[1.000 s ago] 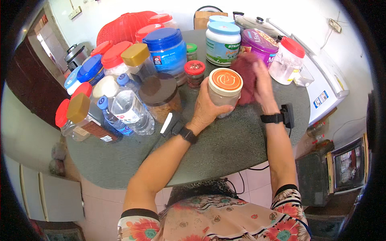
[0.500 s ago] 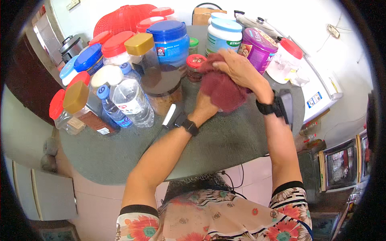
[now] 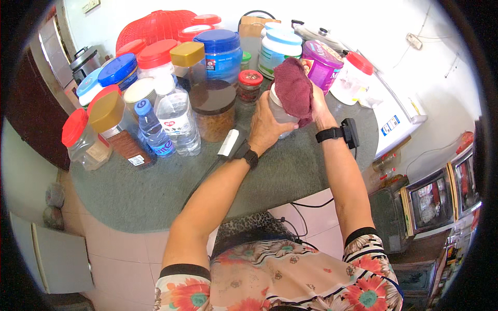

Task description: The person wipes several plastic containers and jars on a table with a cloth, handling each item one at a time to clean the sides and lids.

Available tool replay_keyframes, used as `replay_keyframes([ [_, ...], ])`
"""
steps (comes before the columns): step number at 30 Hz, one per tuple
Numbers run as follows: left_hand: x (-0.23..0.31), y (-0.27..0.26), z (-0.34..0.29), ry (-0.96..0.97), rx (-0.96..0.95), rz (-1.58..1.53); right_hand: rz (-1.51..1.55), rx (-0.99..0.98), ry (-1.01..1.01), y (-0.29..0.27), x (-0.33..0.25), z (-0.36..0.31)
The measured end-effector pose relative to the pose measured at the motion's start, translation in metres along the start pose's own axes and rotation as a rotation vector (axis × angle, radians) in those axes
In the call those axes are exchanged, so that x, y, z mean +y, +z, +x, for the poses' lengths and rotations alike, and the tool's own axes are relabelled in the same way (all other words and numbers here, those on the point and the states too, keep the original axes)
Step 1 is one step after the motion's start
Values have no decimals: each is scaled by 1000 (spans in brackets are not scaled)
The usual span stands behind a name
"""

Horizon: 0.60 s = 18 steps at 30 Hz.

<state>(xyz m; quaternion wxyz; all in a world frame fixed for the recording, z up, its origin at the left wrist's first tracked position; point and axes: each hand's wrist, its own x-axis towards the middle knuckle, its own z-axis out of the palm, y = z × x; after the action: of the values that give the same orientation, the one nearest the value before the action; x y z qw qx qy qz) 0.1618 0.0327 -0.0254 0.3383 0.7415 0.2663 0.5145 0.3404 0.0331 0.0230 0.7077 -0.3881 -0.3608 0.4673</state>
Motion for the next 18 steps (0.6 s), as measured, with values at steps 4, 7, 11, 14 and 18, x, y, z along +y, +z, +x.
replay_keyframes([
  [4,-2,3,-3,31,42,5,53,-36,135,-17,27,-22],
  [7,-4,3,-4,20,41,-2,-233,-105,-40,-18,49,-34],
  [11,2,-1,-10,8,40,35,-214,-28,-176,-11,52,-38],
  [14,13,-3,-18,-24,82,134,-134,-136,-294,-1,41,-35],
  [18,14,-13,-24,-34,80,157,-242,-115,-434,11,25,-46],
])
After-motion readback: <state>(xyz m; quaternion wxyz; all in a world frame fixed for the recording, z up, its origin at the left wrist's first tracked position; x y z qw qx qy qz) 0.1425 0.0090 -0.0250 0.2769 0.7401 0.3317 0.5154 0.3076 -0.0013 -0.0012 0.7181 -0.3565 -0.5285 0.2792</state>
